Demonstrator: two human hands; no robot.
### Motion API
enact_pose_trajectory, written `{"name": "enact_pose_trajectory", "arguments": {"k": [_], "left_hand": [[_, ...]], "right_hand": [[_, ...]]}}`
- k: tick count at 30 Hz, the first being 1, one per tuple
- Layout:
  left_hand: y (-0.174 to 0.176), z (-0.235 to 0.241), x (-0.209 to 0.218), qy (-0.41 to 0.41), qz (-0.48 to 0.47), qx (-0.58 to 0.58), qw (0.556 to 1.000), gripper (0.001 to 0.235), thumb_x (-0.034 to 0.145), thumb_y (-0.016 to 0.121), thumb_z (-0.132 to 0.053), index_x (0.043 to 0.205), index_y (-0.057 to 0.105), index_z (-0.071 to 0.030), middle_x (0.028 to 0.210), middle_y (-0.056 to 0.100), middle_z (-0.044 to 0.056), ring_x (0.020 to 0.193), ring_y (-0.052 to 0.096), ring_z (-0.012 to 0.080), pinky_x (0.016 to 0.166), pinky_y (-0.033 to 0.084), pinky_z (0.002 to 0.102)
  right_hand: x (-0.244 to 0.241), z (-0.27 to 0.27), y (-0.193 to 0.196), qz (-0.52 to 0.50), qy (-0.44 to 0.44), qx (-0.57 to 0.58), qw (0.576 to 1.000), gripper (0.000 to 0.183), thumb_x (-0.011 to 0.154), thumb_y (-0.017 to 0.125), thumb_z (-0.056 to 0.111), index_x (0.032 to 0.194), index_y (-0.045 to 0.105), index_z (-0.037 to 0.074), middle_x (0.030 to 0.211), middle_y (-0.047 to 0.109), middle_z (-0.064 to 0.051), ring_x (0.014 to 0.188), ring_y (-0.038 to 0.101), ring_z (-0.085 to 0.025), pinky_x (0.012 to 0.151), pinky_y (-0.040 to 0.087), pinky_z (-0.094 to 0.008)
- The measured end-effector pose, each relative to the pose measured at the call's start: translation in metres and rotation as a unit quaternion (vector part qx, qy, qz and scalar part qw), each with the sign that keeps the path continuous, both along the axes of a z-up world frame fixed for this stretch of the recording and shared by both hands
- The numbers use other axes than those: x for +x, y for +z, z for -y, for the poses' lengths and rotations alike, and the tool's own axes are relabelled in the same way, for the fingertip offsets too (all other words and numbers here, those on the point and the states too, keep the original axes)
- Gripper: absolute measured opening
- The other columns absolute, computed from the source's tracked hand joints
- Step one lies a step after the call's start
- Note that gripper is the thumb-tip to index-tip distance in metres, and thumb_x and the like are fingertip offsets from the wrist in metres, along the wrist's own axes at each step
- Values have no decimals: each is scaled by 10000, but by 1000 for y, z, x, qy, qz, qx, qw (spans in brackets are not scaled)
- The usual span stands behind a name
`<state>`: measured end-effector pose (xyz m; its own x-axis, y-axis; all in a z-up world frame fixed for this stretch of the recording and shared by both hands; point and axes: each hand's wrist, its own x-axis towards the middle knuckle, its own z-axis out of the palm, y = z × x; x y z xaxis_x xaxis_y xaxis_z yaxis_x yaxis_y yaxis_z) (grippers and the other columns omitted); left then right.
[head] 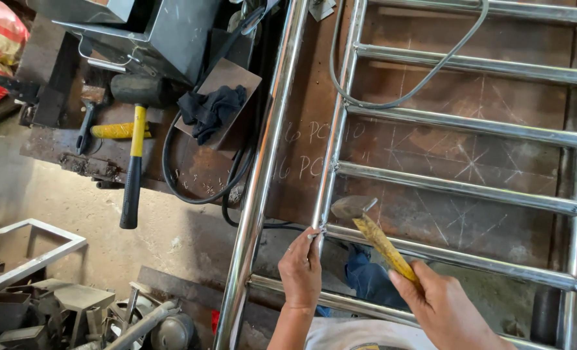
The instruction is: Fabricating a stainless steel gate structure by using a hammer and chisel to clean or align welded joints.
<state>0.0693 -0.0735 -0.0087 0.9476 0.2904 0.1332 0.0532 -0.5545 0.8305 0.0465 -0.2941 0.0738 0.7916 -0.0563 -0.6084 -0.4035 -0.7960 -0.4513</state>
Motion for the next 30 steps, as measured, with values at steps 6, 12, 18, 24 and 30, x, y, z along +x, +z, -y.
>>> {"name": "enact_pose_trajectory", "arguments": {"k": [6, 12, 18, 24, 30], "left_hand": [[-20, -2, -9, -64, 36, 98, 992, 414, 763, 661, 91, 1131, 743, -81, 1131, 776, 16, 1121, 739, 196, 881, 578, 330], [-7, -3, -7, -99, 47, 34, 993, 341, 801, 674, 36, 1119, 730, -73, 1134, 779, 23, 1167, 732, 239, 909, 571, 351], [-17, -3, -12, -91, 9, 88, 992, 460, 728, 741, 17, 1172, 709, -103, 1175, 773, -8, 1198, 709, 215, 947, 559, 346], [-2, 3, 5, -21, -38, -29, 999, 385, 754, 714, 15, 1123, 766, -84, 1126, 808, 24, 906, 775, 173, 810, 589, 283], [7, 26, 99, 1, -42, -84, 996, 203, 955, 653, -80, 1133, 740, -38, 1004, 802, 35, 718, 712, 127, 623, 555, 285]], "right_hand": [[-40, 8, -34, 200, 121, -5, 972, 275, 824, 735, 432, 913, 639, 190, 587, 772, -9, 349, 692, -194, 399, 564, -368], [-29, 15, -49, 141, 287, -78, 944, 336, 906, 665, 521, 978, 542, 216, 757, 705, -17, 474, 693, -264, 458, 577, -391], [-13, 15, -42, -72, 267, -115, 954, 350, 951, 567, 592, 1105, 520, 281, 911, 752, 36, 725, 762, -260, 671, 614, -411], [-30, 27, -66, 111, 167, -2, 980, 269, 845, 762, 482, 872, 631, 249, 642, 762, 46, 491, 760, -161, 508, 590, -323], [37, 21, -17, -23, -45, 10, 999, 321, 897, 713, 432, 793, 659, 133, 569, 680, -4, 443, 567, -122, 479, 509, -312]]}}
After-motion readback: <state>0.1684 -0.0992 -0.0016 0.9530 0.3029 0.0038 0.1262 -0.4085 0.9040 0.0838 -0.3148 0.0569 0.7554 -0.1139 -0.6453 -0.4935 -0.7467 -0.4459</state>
